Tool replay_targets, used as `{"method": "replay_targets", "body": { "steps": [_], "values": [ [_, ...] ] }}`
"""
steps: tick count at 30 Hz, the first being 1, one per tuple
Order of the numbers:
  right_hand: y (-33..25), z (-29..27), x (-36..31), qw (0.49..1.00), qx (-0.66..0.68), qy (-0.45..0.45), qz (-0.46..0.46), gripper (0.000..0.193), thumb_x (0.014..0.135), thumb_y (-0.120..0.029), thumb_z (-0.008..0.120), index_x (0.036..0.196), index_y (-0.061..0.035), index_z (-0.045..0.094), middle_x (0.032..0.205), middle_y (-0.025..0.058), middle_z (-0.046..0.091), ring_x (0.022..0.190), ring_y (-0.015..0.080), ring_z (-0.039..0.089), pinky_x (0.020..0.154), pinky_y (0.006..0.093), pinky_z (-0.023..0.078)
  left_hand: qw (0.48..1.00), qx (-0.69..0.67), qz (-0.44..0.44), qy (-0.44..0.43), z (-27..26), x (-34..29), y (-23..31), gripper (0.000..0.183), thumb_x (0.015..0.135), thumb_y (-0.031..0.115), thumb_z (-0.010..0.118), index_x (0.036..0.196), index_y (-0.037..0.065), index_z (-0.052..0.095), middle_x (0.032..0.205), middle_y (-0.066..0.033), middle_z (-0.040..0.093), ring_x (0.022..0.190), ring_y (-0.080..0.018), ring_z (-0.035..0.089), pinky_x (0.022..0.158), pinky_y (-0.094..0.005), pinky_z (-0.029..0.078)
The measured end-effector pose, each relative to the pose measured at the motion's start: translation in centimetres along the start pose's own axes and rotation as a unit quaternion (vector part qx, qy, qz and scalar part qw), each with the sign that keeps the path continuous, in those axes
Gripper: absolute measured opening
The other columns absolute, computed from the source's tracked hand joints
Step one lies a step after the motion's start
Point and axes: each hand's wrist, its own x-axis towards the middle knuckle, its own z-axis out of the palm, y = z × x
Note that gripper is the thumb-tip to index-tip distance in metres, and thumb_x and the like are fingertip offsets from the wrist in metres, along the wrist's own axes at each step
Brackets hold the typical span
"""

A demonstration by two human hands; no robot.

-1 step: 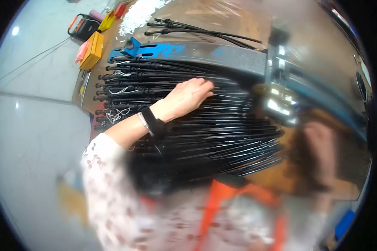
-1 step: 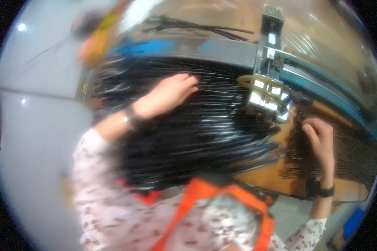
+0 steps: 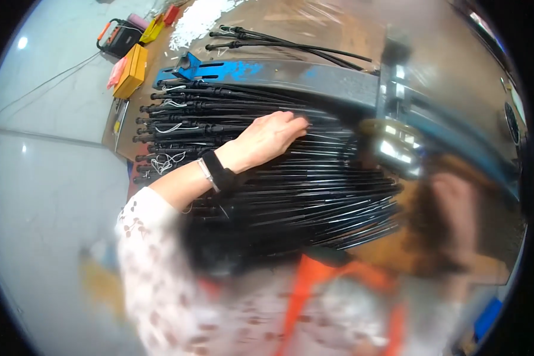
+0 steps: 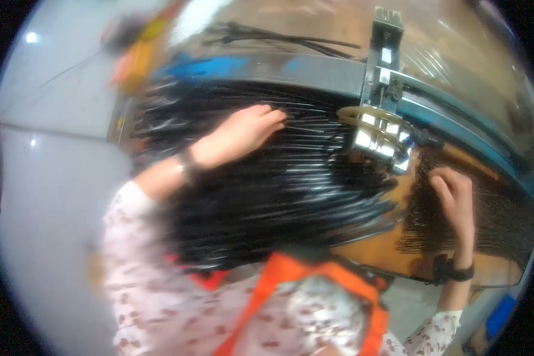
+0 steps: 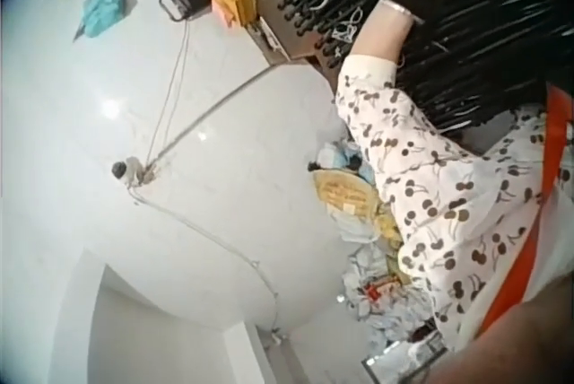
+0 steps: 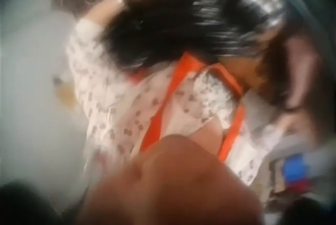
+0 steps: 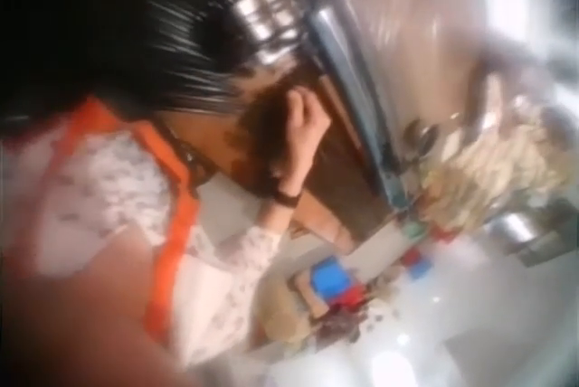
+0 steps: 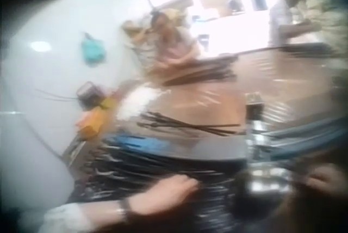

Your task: Manually inserting black metal rods into a fabrication jig for processing.

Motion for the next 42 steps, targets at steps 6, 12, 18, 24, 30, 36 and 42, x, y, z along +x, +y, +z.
{"method": "replay_targets", "body": {
  "steps": [6, 12, 18, 24, 30, 36, 42],
  "values": [
    [-3.1, 0.7, -0.2, 0.984, -0.081, 0.009, -0.160, 0.022, 0.090, -0.023, 0.065, 0.097, -0.0036, 0.071, 0.088, 0.0170, 0.070, 0.081, 0.0348, 0.068, 0.073, 0.0399, 0.052, 0.994, -0.006, 0.107, -0.030, 1.8, 2.6, 9.5, 0.017, 0.088, 0.013, 0.057, 0.103, 0.009, 0.062, 0.084, -0.0138, 0.061, 0.082, -0.0321, 0.065, 0.063, -0.0455, 0.054],
    [3.9, 2.4, -2.5, 0.977, -0.020, 0.008, -0.212, 0.033, 0.089, -0.015, 0.069, 0.121, -0.0076, 0.067, 0.083, 0.0125, 0.060, 0.074, 0.0300, 0.058, 0.066, 0.0404, 0.047, 0.985, -0.102, 0.130, -0.047, 4.9, 6.1, 17.1, 0.017, 0.095, 0.021, 0.059, 0.109, 0.012, 0.063, 0.081, -0.0125, 0.064, 0.069, -0.0357, 0.067, 0.056, -0.0483, 0.053],
    [4.6, 2.8, -5.5, 0.977, 0.044, 0.056, -0.201, 0.042, 0.088, -0.007, 0.067, 0.129, -0.0058, 0.062, 0.084, 0.0140, 0.059, 0.076, 0.0312, 0.058, 0.068, 0.0415, 0.048, 0.979, -0.132, 0.151, -0.042, 6.2, 7.8, 20.8, 0.019, 0.096, 0.021, 0.059, 0.112, 0.012, 0.064, 0.083, -0.0144, 0.064, 0.071, -0.0377, 0.067, 0.059, -0.0490, 0.053],
    [5.6, 3.4, -6.0, 0.957, -0.016, 0.071, -0.279, 0.020, 0.081, -0.003, 0.070, 0.099, -0.0006, 0.064, 0.085, 0.0125, 0.066, 0.079, 0.0302, 0.060, 0.065, 0.0389, 0.052, 0.982, -0.071, 0.133, -0.116, 5.4, 7.9, 22.4, 0.019, 0.095, 0.022, 0.059, 0.110, 0.012, 0.063, 0.083, -0.0149, 0.064, 0.071, -0.0378, 0.066, 0.059, -0.0483, 0.054],
    [4.0, 2.4, -6.6, 0.951, 0.000, 0.099, -0.293, 0.015, 0.077, -0.005, 0.069, 0.090, -0.0051, 0.062, 0.071, 0.0113, 0.056, 0.074, 0.0316, 0.057, 0.058, 0.0401, 0.050, 0.978, -0.043, 0.137, -0.153, 1.9, 5.0, 17.1, 0.037, 0.090, 0.002, 0.056, 0.126, 0.010, 0.062, 0.108, -0.0193, 0.068, 0.092, -0.0349, 0.068, 0.080, -0.0428, 0.056],
    [1.4, 0.7, -6.5, 0.944, -0.158, 0.052, -0.284, 0.043, 0.084, -0.012, 0.058, 0.125, 0.0000, 0.052, 0.080, 0.0160, 0.055, 0.075, 0.0337, 0.057, 0.056, 0.0427, 0.050, 0.975, -0.071, 0.159, -0.139, 1.9, 6.0, 18.3, 0.031, 0.087, 0.001, 0.058, 0.116, 0.007, 0.064, 0.097, -0.0225, 0.067, 0.085, -0.0406, 0.067, 0.074, -0.0467, 0.056],
    [2.2, 0.7, -5.9, 0.948, -0.138, 0.084, -0.274, 0.069, 0.080, -0.022, 0.072, 0.139, -0.0028, 0.043, 0.084, 0.0153, 0.058, 0.075, 0.0341, 0.059, 0.062, 0.0408, 0.053, 0.964, 0.048, 0.218, -0.147, -0.2, 9.1, 22.4, 0.023, 0.087, 0.006, 0.056, 0.109, 0.009, 0.062, 0.079, -0.0129, 0.062, 0.064, -0.0332, 0.063, 0.057, -0.0452, 0.051]
  ]
}}
